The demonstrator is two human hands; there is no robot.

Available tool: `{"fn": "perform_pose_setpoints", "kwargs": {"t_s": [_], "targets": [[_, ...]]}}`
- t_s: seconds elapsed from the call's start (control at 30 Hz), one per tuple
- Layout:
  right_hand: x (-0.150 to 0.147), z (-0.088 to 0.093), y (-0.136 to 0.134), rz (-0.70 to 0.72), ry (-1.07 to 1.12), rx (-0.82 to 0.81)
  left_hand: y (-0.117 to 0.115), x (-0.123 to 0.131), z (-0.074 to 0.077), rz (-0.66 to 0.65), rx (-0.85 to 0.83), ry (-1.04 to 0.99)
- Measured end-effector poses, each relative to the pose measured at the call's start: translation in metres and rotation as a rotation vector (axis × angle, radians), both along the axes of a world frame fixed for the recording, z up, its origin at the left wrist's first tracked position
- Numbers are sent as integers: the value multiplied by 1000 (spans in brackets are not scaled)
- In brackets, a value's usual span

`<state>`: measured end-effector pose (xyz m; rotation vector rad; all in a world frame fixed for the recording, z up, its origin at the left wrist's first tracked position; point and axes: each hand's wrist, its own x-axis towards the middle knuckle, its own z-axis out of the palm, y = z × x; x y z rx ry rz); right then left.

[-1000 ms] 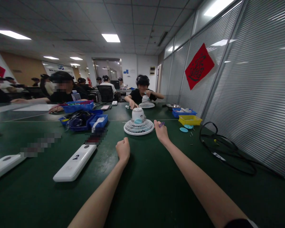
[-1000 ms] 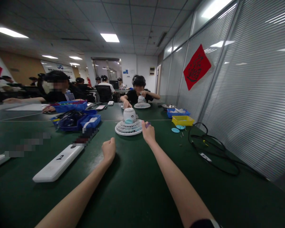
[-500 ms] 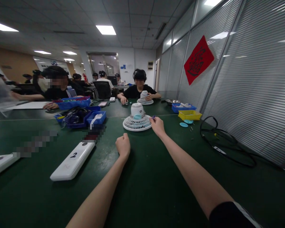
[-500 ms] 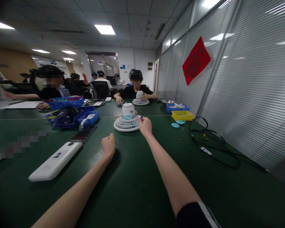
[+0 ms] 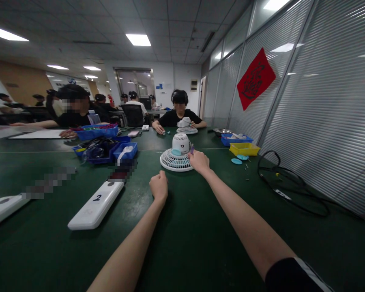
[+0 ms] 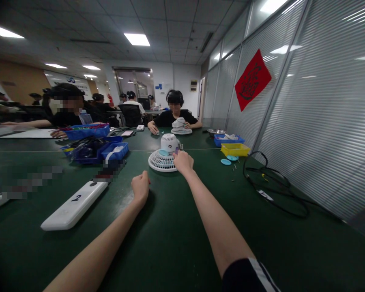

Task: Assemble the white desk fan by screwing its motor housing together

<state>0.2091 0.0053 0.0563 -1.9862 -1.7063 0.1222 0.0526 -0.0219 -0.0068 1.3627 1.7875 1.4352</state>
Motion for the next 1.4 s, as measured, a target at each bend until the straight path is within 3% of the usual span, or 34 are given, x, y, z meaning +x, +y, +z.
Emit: {"fn": "perform_pose_setpoints", "kwargs": {"t_s": [0.17, 0.37, 0.47, 0.6, 0.7, 0.8, 1.0, 1.2, 1.4], "targets": [[19, 11, -7, 82, -48, -92, 1, -1, -2, -26, 29, -30], [55, 27, -42, 328, -12, -240, 1, -1, 2, -57, 102, -43], [73, 36, -60, 523, 54, -379, 0, 0, 6, -73, 143, -33], [91, 41, -75, 607, 107, -530, -3, 5, 14, -148, 179, 0], [103, 41, -81, 578, 250, -463, -3, 12, 18, -231, 199, 71], [115, 40, -83, 480, 368, -245, 2, 20, 21, -314, 202, 173], [128, 31, -80, 244, 336, 44, 20, 36, 20, -447, 138, 376], [125, 19, -80, 179, 197, -2, 23, 44, 22, -504, 34, 530], [129, 12, -73, 224, 320, 71, 14, 33, 41, -488, -61, 648]]}}
